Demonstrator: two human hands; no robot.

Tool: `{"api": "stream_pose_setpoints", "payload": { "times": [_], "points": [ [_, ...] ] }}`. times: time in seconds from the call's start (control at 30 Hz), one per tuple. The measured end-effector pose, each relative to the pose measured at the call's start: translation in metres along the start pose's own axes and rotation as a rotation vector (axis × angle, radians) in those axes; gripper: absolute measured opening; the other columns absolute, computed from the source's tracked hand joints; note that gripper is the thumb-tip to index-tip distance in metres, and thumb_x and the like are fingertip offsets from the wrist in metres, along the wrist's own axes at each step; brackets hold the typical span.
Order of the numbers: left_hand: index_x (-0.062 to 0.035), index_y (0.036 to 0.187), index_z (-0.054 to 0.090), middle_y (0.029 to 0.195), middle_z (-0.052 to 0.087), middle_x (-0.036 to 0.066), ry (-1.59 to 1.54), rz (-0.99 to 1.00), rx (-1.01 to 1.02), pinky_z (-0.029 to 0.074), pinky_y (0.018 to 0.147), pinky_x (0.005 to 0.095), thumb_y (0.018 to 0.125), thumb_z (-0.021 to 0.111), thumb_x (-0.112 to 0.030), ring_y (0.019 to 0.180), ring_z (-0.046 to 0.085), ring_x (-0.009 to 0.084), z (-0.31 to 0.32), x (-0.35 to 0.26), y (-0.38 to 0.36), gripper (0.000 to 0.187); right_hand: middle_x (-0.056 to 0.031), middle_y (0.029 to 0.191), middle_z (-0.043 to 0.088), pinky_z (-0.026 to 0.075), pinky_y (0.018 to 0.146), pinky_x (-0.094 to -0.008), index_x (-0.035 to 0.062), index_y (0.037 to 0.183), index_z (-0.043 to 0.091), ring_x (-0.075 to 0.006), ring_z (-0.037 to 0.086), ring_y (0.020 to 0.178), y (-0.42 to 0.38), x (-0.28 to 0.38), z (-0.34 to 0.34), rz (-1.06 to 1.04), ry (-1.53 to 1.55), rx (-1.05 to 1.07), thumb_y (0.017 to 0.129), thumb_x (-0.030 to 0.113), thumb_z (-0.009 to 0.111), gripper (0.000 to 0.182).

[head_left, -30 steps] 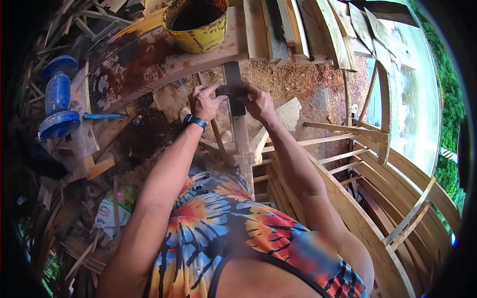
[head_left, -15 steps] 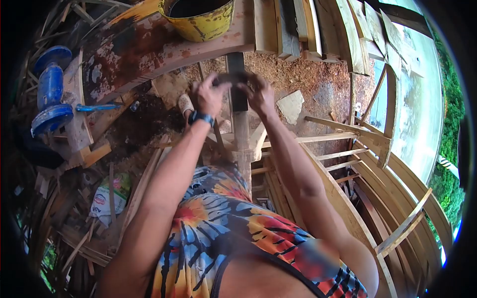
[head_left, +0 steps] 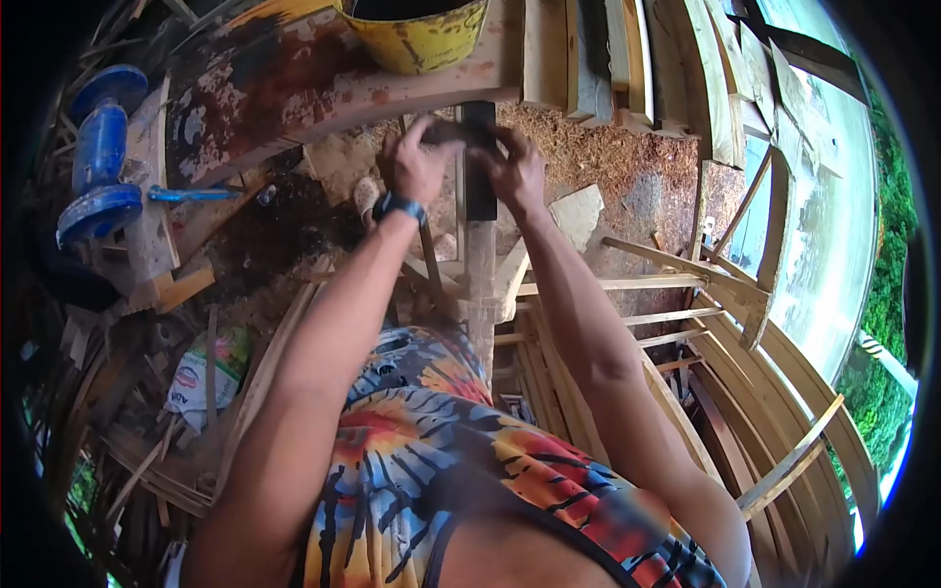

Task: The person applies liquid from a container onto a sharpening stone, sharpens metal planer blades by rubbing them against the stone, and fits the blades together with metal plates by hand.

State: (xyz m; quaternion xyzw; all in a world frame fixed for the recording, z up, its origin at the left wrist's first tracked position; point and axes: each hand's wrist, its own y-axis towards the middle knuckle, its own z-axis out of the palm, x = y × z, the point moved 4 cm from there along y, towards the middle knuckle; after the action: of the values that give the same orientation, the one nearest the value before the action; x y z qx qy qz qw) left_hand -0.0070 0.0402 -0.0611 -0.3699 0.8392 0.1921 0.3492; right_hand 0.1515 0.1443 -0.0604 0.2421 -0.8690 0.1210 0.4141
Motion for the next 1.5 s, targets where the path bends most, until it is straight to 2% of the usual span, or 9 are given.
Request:
{"api": "stream_pose_setpoints", "payload": {
  "times": [0.27, 0.47, 0.63, 0.67, 0.73, 0.83, 1.0, 1.23, 1.5],
  "points": [
    [-0.0073, 0.112, 0.075, 0.099, 0.075, 0.019, -0.045, -0.054, -0.060, 0.056, 0.086, 0.0446, 0.071, 0.090, -0.048, 0.093, 0.071, 0.0360, -0.018, -0.017, -0.076, 0.061, -0.0105, 0.114, 0.074, 0.049, 0.098, -0.0474, 0.0189, 0.125, 0.070, -0.0379, 0.064, 0.109, -0.059, -0.007, -0.020, -0.051, 0.013, 0.086, 0.081, 0.037, 0.084, 0.049],
    [-0.0032, 0.112, 0.074, 0.092, 0.075, 0.022, -0.271, -0.181, -0.130, 0.056, 0.074, 0.0401, 0.071, 0.092, -0.041, 0.085, 0.073, 0.0301, 0.003, -0.016, -0.003, 0.059, -0.0124, 0.120, 0.072, 0.051, 0.096, -0.0498, 0.0174, 0.124, 0.069, -0.0398, 0.065, 0.107, 0.023, -0.010, 0.006, -0.118, 0.027, 0.075, 0.082, 0.044, 0.082, 0.051],
    [-0.0052, 0.112, 0.075, 0.093, 0.076, 0.017, -0.326, -0.283, -0.037, 0.056, 0.078, 0.0403, 0.071, 0.092, -0.045, 0.082, 0.073, 0.0296, -0.009, -0.014, -0.062, 0.060, -0.0155, 0.124, 0.070, 0.052, 0.097, -0.0496, 0.0162, 0.123, 0.071, -0.0401, 0.064, 0.112, -0.023, -0.014, -0.005, -0.218, 0.023, 0.099, 0.079, 0.038, 0.086, 0.051],
    [-0.0062, 0.110, 0.076, 0.090, 0.077, 0.016, 0.024, -0.086, -0.129, 0.056, 0.079, 0.0425, 0.068, 0.092, -0.047, 0.082, 0.073, 0.0318, -0.019, -0.027, -0.072, 0.061, -0.0130, 0.126, 0.070, 0.052, 0.097, -0.0490, 0.0157, 0.124, 0.070, -0.0402, 0.064, 0.112, -0.037, -0.018, -0.015, -0.172, -0.022, 0.118, 0.078, 0.034, 0.087, 0.052],
    [-0.0052, 0.109, 0.076, 0.088, 0.076, 0.017, 0.104, -0.171, -0.001, 0.055, 0.079, 0.0422, 0.068, 0.092, -0.048, 0.084, 0.073, 0.0325, -0.016, -0.024, -0.060, 0.062, -0.0134, 0.123, 0.071, 0.052, 0.095, -0.0495, 0.0157, 0.124, 0.070, -0.0399, 0.064, 0.113, -0.027, -0.016, -0.013, -0.245, -0.009, 0.122, 0.080, 0.036, 0.085, 0.051],
    [-0.0026, 0.113, 0.074, 0.087, 0.076, 0.020, -0.170, -0.241, -0.130, 0.055, 0.075, 0.0409, 0.070, 0.090, -0.050, 0.077, 0.072, 0.0297, 0.005, -0.024, -0.016, 0.066, -0.0144, 0.116, 0.073, 0.052, 0.095, -0.0485, 0.0159, 0.124, 0.070, -0.0394, 0.064, 0.113, 0.027, -0.015, 0.000, -0.318, -0.003, 0.024, 0.081, 0.039, 0.083, 0.050],
    [-0.0009, 0.116, 0.073, 0.079, 0.075, 0.020, -0.145, -0.186, -0.071, 0.055, 0.068, 0.0356, 0.074, 0.089, -0.050, 0.068, 0.071, 0.0260, 0.001, -0.014, -0.036, 0.067, -0.0133, 0.117, 0.073, 0.054, 0.092, -0.0487, 0.0154, 0.126, 0.069, -0.0397, 0.067, 0.106, 0.005, -0.016, -0.004, -0.148, -0.115, 0.105, 0.082, 0.040, 0.083, 0.052],
    [-0.0090, 0.102, 0.079, 0.077, 0.074, 0.014, 0.298, -0.060, -0.087, 0.042, 0.083, 0.0408, 0.071, 0.082, -0.062, 0.076, 0.070, 0.0310, -0.008, -0.034, -0.018, 0.061, -0.0140, 0.118, 0.072, 0.053, 0.095, -0.0468, 0.0176, 0.127, 0.069, -0.0373, 0.065, 0.110, 0.026, -0.012, -0.008, -0.287, -0.002, 0.144, 0.082, 0.040, 0.082, 0.051],
    [-0.0078, 0.105, 0.079, 0.074, 0.072, 0.016, 0.206, 0.081, 0.056, 0.039, 0.096, 0.0423, 0.078, 0.080, -0.055, 0.076, 0.067, 0.0298, -0.021, -0.032, -0.055, 0.054, -0.0190, 0.121, 0.070, 0.053, 0.097, -0.0492, 0.0160, 0.129, 0.067, -0.0408, 0.065, 0.113, -0.024, -0.018, -0.021, -0.259, -0.038, 0.101, 0.080, 0.043, 0.083, 0.058]
  ]
}}
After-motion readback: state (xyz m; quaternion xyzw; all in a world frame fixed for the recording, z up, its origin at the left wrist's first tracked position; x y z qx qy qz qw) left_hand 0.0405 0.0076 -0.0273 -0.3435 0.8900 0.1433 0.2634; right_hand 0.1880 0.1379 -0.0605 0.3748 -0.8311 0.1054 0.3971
